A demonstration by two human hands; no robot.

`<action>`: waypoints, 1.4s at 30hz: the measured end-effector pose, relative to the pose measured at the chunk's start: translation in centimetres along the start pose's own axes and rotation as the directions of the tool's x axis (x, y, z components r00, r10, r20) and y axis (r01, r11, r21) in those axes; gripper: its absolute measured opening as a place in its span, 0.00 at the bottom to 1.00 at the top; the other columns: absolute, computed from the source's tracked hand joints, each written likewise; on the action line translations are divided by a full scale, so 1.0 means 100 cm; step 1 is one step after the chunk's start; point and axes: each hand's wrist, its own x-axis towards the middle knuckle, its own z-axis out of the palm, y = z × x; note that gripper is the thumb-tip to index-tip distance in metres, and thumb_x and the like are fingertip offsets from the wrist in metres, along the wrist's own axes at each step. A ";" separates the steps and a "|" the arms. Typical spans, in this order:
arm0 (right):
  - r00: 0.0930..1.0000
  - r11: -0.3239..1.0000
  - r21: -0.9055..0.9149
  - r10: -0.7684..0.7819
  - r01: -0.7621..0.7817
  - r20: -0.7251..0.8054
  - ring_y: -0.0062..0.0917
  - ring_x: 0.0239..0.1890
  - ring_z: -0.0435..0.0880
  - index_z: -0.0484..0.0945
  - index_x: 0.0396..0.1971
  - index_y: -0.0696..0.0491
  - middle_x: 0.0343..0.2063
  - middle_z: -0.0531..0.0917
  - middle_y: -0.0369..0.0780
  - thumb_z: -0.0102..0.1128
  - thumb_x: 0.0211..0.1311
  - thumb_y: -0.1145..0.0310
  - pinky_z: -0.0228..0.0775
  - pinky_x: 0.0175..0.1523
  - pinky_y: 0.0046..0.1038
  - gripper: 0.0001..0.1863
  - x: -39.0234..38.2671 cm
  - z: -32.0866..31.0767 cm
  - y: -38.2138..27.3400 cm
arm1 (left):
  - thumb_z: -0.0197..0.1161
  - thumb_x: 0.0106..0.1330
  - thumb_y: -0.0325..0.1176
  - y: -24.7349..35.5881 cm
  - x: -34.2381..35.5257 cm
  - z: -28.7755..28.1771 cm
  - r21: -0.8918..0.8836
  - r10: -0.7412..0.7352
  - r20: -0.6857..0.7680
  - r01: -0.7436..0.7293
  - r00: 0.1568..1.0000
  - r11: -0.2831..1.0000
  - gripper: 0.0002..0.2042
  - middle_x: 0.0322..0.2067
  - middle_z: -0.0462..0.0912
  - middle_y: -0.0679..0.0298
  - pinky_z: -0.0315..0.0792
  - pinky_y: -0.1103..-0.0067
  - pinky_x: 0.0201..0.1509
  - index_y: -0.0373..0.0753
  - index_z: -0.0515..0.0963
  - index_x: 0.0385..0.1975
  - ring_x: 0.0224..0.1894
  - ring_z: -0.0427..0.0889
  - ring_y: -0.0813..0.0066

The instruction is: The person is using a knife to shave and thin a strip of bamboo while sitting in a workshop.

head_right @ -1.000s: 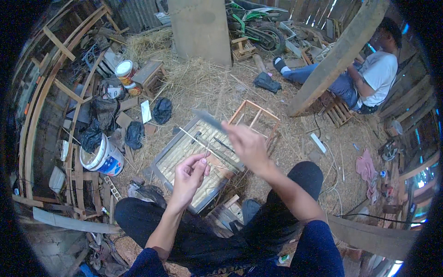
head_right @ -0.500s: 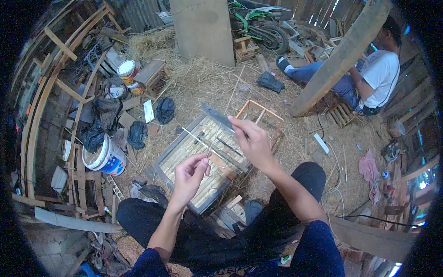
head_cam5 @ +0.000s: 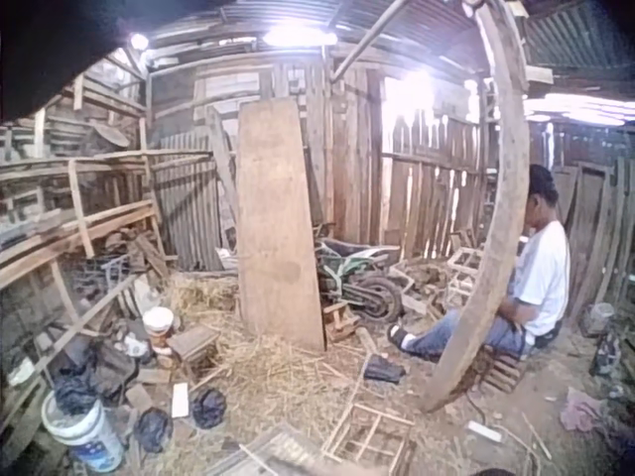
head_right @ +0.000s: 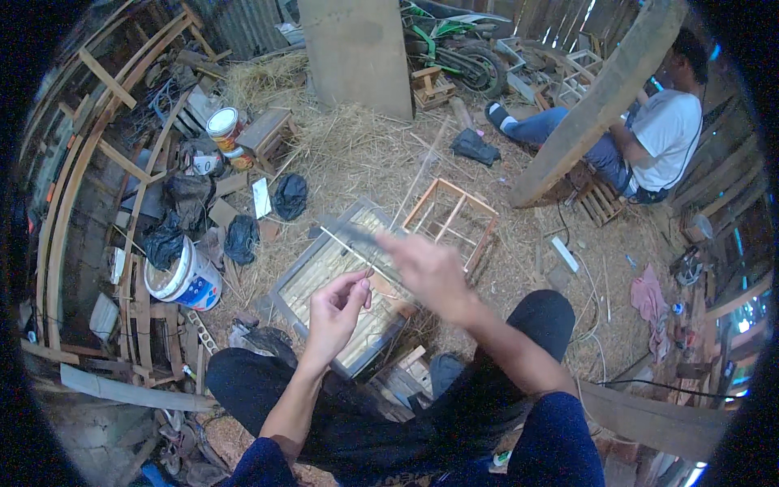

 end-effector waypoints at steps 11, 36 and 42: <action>0.957 0.988 0.133 0.110 -0.076 -0.270 0.26 0.26 0.85 0.84 0.52 0.45 0.40 0.88 0.41 0.59 0.67 0.69 0.74 0.26 0.25 0.15 0.006 -0.001 0.016 | 0.58 0.74 0.29 -0.001 -0.006 0.006 -0.115 -0.024 0.055 0.030 0.998 0.993 0.12 0.27 0.77 0.69 0.68 0.85 0.36 0.26 0.78 0.50 0.31 0.73 0.85; 0.945 0.990 0.043 0.142 -0.135 -0.296 0.22 0.19 0.80 0.84 0.51 0.43 0.29 0.87 0.36 0.56 0.71 0.65 0.72 0.23 0.27 0.14 0.005 -0.004 0.001 | 0.58 0.74 0.31 0.008 -0.008 0.009 -0.176 -0.029 0.050 0.038 0.998 0.984 0.13 0.27 0.76 0.70 0.65 0.86 0.34 0.25 0.79 0.48 0.30 0.70 0.86; 0.976 0.996 0.010 0.090 -0.090 -0.198 0.20 0.17 0.78 0.84 0.51 0.45 0.28 0.86 0.35 0.57 0.70 0.67 0.69 0.20 0.25 0.14 0.000 0.004 -0.003 | 0.56 0.76 0.31 -0.003 -0.005 0.002 -0.155 -0.058 0.044 0.064 0.997 0.986 0.14 0.26 0.75 0.71 0.66 0.86 0.34 0.25 0.78 0.50 0.30 0.70 0.87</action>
